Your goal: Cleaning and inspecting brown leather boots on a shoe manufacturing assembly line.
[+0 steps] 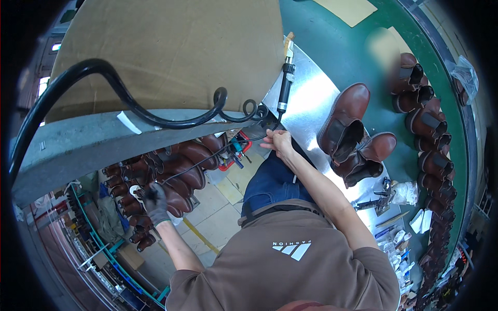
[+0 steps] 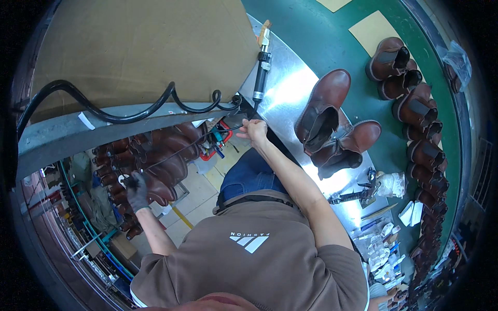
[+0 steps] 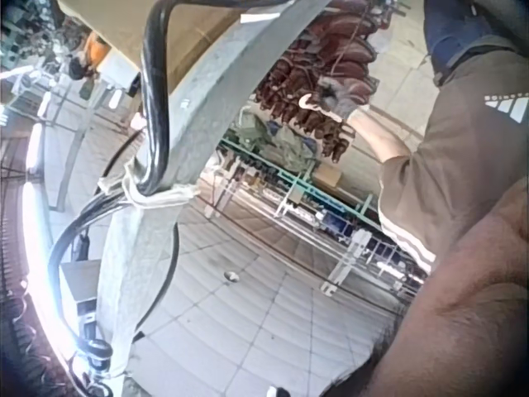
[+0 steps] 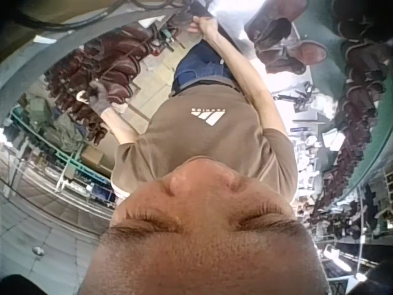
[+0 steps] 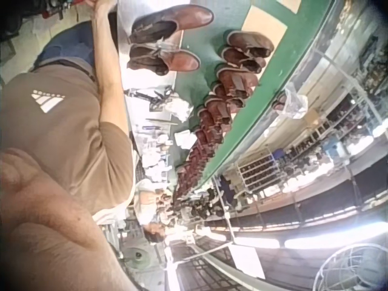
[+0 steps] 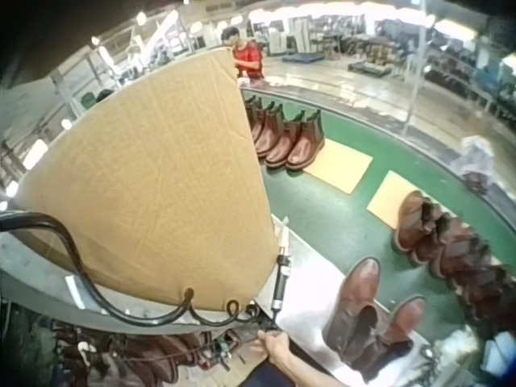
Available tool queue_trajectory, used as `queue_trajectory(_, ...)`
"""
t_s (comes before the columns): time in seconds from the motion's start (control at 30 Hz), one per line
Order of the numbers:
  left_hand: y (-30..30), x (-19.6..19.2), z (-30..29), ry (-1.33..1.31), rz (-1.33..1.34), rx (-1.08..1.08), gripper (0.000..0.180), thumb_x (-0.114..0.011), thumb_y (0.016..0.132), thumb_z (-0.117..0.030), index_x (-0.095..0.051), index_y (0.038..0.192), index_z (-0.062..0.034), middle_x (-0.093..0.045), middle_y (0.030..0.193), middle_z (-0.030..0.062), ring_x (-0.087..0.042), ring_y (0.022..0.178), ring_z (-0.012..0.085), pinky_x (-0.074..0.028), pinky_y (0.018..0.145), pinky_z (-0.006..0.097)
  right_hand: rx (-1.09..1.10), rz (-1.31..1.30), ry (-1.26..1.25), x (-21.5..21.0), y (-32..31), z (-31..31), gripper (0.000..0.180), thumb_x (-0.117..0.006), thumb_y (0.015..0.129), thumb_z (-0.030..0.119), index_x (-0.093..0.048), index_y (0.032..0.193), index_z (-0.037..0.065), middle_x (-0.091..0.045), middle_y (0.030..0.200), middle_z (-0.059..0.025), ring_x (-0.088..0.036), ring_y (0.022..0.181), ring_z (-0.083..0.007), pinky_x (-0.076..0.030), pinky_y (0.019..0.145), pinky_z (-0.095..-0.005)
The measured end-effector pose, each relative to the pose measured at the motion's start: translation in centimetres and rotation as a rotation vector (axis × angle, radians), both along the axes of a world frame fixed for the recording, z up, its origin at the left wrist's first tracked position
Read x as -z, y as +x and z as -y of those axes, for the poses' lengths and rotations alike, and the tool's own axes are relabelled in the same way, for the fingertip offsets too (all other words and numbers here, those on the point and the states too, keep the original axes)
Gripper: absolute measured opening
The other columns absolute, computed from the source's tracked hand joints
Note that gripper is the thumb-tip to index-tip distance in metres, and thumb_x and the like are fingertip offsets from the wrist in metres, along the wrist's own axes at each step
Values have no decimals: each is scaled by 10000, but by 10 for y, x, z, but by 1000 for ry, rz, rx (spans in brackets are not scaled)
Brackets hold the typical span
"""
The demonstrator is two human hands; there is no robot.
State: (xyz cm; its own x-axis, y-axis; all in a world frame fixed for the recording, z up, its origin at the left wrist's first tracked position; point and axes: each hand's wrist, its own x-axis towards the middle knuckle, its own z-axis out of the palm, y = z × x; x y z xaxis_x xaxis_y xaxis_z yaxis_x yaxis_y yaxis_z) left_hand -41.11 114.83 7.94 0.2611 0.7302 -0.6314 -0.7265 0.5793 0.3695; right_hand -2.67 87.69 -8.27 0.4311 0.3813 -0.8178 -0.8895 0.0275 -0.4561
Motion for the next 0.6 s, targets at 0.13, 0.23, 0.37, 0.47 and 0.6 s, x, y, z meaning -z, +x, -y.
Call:
queue_trajectory(0.13, 76, -61, 45, 708, -713, 278, 265, -546, 879, -13, -526, 1111, 114, -609, 1035, 153, -607, 975, 272, -514, 886, 343, -48, 43, -51, 9, 0, -6, 172, -625, 840, 75, -498, 758, -8, -555, 756, -102, -600, 614, -171, -592, 477, -365)
queue_trajectory(0.23, 94, -49, 39, 823, -956, 362, 183, -620, 815, 35, -564, 988, 46, -623, 967, 123, -637, 896, 223, -562, 766, 309, -174, 176, -158, 11, 4, -5, 204, -659, 826, 107, -507, 778, -21, -568, 758, -100, -602, 603, -163, -590, 474, -346)
queue_trajectory(0.37, 157, -37, 64, 807, -1144, 252, 170, -639, 798, 43, -525, 920, 13, -631, 777, 115, -656, 689, 201, -574, 558, 266, -353, 284, -255, 4, 4, 3, 263, -692, 809, 155, -521, 826, -45, -582, 761, -100, -600, 598, -152, -580, 463, -321)
queue_trajectory(0.47, 178, -18, 55, 764, -1254, 496, 254, -688, 788, -33, -516, 969, 13, -632, 772, 94, -643, 670, 173, -521, 515, 280, -294, 277, -162, 10, 5, 14, 346, -690, 810, 174, -534, 955, -99, -599, 800, -120, -616, 690, -167, -576, 466, -305)
queue_trajectory(0.6, 200, -23, 66, 1214, -2152, 1271, 432, -611, 852, -392, -606, 859, 40, -633, 741, 217, -635, 680, 335, -478, 618, 404, -343, 405, -300, -9, -5, 46, 430, -663, 824, 184, -534, 1114, -106, -639, 874, -148, -644, 743, -203, -559, 527, -319)
